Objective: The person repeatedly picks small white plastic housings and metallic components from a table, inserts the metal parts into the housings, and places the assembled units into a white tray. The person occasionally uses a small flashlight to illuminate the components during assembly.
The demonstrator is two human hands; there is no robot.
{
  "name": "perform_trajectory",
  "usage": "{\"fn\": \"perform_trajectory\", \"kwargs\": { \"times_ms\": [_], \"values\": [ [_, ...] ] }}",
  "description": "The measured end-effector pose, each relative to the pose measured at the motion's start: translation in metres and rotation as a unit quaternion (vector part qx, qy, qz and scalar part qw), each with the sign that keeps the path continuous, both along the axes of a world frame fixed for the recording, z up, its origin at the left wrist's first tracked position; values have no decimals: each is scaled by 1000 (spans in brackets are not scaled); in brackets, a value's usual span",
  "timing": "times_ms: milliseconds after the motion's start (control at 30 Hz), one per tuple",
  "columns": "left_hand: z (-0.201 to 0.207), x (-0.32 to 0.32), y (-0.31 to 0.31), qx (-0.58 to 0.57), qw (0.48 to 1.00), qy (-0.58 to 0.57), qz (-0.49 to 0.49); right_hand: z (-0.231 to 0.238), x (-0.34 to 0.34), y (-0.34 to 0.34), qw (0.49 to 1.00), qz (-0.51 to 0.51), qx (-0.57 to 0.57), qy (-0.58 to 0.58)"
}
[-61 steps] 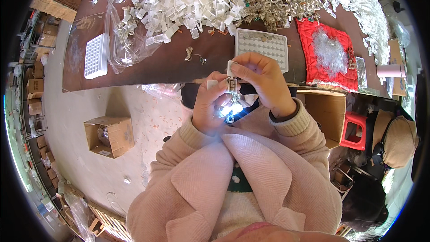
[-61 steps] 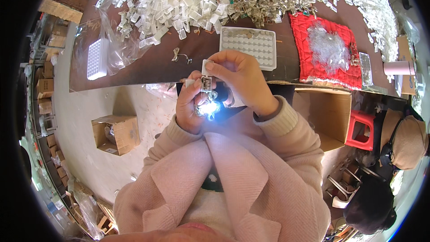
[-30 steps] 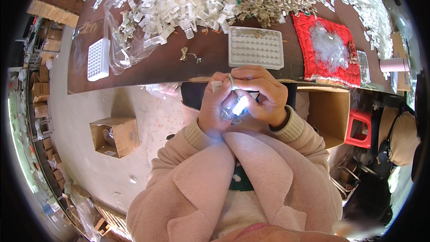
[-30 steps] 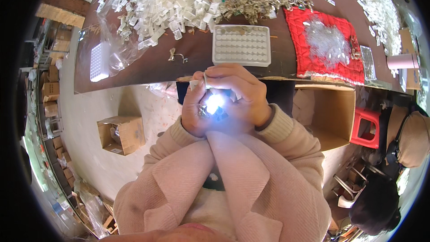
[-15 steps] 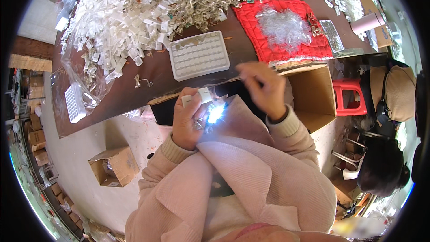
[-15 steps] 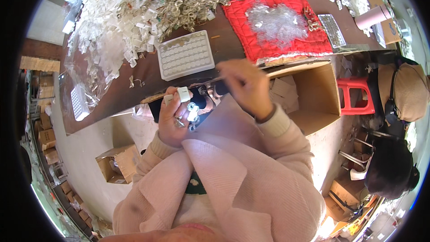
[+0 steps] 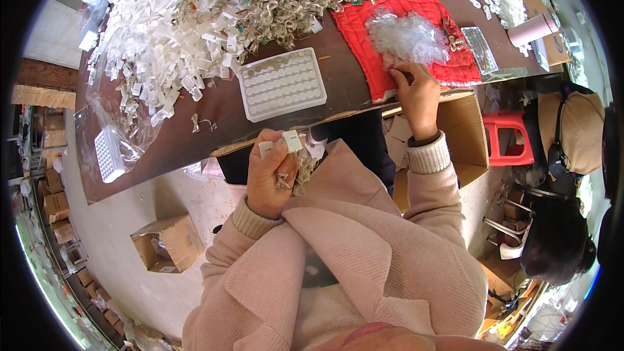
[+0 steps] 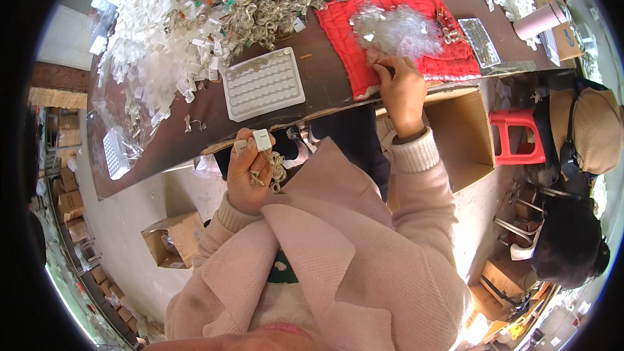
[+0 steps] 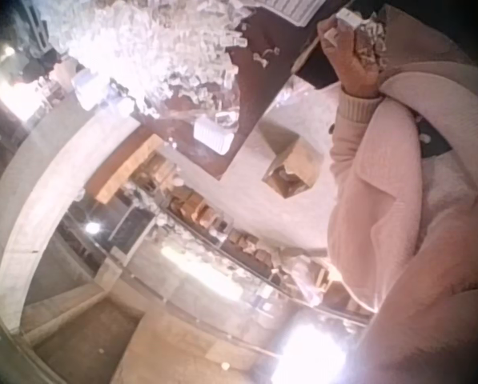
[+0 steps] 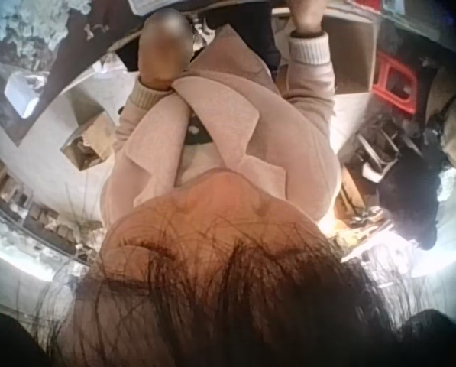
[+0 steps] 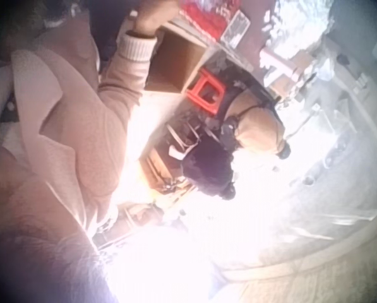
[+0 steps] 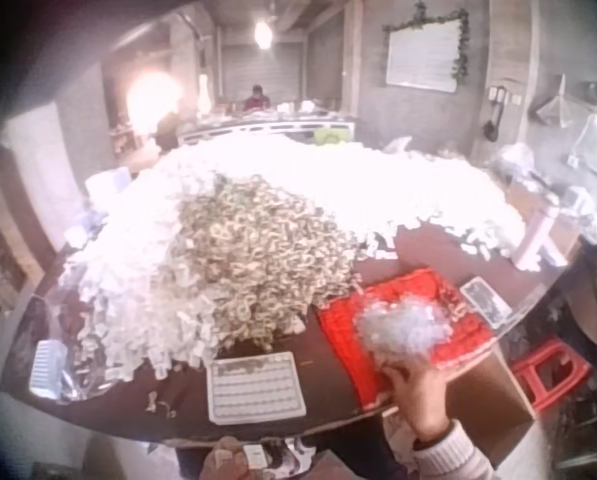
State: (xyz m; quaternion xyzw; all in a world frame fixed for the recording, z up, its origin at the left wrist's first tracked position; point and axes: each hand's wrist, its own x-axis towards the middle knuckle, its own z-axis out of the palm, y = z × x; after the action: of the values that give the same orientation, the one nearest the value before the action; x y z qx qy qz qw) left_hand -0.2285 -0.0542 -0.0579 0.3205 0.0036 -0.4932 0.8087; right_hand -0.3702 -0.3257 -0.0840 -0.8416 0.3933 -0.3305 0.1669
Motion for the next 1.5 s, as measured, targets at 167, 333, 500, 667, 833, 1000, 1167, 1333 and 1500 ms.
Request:
{"fn": "perform_trajectory", "kwargs": {
  "times_ms": [167,333,500,667,833,1000,1167,1333,1500],
  "values": [
    [-9,2,6,-53,997,-36,-34,3,-2,-1,999,22,-28,24],
    [-12,4,11,-43,999,-21,-24,4,-6,-2,996,36,73,-26],
    [-6,3,11,-51,998,-8,-24,21,-3,3,965,16,225,-135],
    [6,1,9,-49,997,-38,-35,59,10,65,960,245,50,-126],
    [12,-1,12,-40,999,-36,-9,76,41,128,899,413,30,-140],
    [11,4,18,-41,998,-41,5,80,51,133,877,466,-46,-111],
    [8,8,23,-21,992,-126,-4,86,50,132,861,500,-86,-42],
    [6,14,28,-38,986,-159,23,92,49,143,896,430,99,-41],
    [1,16,33,-47,986,-162,21,91,53,148,900,432,61,-14]
  ]
}}
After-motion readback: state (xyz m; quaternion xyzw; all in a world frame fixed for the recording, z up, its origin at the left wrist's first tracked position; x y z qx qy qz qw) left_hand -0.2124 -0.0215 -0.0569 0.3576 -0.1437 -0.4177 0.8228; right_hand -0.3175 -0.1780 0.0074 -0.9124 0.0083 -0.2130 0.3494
